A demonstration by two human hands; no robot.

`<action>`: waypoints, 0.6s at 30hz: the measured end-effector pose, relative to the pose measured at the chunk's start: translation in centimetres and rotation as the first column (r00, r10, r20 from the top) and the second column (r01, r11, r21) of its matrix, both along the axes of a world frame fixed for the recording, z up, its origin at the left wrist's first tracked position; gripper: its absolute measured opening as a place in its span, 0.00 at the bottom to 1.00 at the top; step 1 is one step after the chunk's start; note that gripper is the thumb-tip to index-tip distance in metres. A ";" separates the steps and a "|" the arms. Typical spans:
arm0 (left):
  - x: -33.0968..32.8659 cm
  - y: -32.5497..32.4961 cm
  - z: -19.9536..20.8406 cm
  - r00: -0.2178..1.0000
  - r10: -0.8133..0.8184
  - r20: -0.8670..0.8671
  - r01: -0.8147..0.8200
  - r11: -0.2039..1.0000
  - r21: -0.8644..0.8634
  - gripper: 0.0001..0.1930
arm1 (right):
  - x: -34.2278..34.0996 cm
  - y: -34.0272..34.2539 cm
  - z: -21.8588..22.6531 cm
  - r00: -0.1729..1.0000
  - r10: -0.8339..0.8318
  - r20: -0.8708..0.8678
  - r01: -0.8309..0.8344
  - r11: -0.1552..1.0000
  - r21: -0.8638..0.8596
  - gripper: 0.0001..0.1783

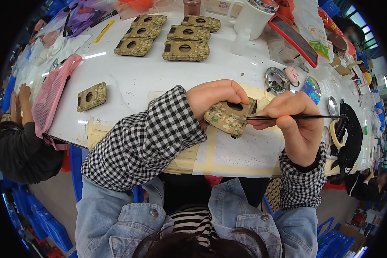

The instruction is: Assembling and detailing small toy tank models on a factory workbench.

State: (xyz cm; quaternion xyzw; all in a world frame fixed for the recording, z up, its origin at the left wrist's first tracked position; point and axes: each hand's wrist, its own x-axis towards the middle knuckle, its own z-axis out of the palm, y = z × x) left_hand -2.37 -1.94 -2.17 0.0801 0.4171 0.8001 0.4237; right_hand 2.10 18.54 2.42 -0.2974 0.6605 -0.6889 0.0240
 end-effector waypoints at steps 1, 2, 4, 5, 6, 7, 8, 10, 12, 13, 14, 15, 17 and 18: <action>0.0 0.0 0.1 1.000 -0.002 -0.004 0.002 1.000 -0.006 0.10 | 0.0 0.0 0.0 1.000 0.002 -0.006 -0.002 1.000 0.011 0.05; 0.0 0.0 0.2 1.000 -0.004 -0.009 0.004 1.000 -0.012 0.10 | 0.0 0.0 0.0 1.000 0.004 -0.010 -0.004 1.000 0.019 0.05; 0.0 -0.1 0.3 1.000 -0.006 -0.021 0.006 0.999 -0.036 0.10 | 0.0 0.1 0.1 1.000 0.007 -0.019 -0.007 0.999 0.037 0.05; 0.0 -0.1 0.3 1.000 -0.007 -0.027 0.006 0.999 -0.049 0.10 | 0.0 0.1 0.1 1.000 0.007 -0.018 -0.006 0.999 0.037 0.05; 0.0 0.0 0.3 0.999 -0.008 -0.031 0.006 0.999 -0.050 0.10 | 0.0 0.1 0.1 1.000 0.006 -0.017 -0.006 0.999 0.036 0.05; 0.0 0.0 0.2 0.999 -0.009 -0.035 0.007 0.999 -0.052 0.10 | 0.0 0.1 0.1 1.000 0.005 -0.015 -0.005 0.999 0.035 0.05; 0.0 0.0 0.2 0.999 -0.008 -0.038 0.006 0.998 -0.055 0.10 | 0.0 0.0 0.1 1.000 0.008 -0.014 -0.008 1.000 0.019 0.05; -0.1 -0.2 -0.1 0.999 -0.016 -0.045 0.015 0.999 -0.036 0.10 | -0.1 0.0 0.0 1.000 0.014 -0.010 -0.014 1.000 -0.014 0.06; -0.1 -0.1 -0.1 0.999 -0.019 -0.035 0.018 1.000 -0.016 0.10 | 0.1 -0.1 0.0 1.000 0.014 0.013 -0.013 0.999 -0.038 0.06; -0.1 -0.1 0.1 1.000 -0.014 -0.021 0.014 1.000 -0.007 0.10 | 0.1 -0.2 0.1 1.000 0.014 0.025 -0.013 0.999 -0.050 0.06; 0.0 0.0 0.2 1.000 -0.008 -0.006 0.008 1.000 0.000 0.09 | 0.1 -0.2 0.1 1.000 0.019 0.024 -0.018 0.998 -0.054 0.06; 0.0 0.0 0.2 1.000 -0.006 0.006 0.006 1.000 0.011 0.09 | 0.1 -0.2 0.0 0.999 0.025 0.023 -0.023 0.998 -0.057 0.06; 0.0 0.0 0.2 1.000 -0.003 0.029 0.002 0.999 0.033 0.09 | 0.1 -0.1 0.0 0.999 0.032 0.018 -0.031 0.998 -0.052 0.06; 0.0 0.0 0.2 1.000 0.001 0.030 -0.002 0.999 0.032 0.09 | 0.0 -0.1 0.0 0.999 0.034 0.014 -0.033 0.998 -0.044 0.06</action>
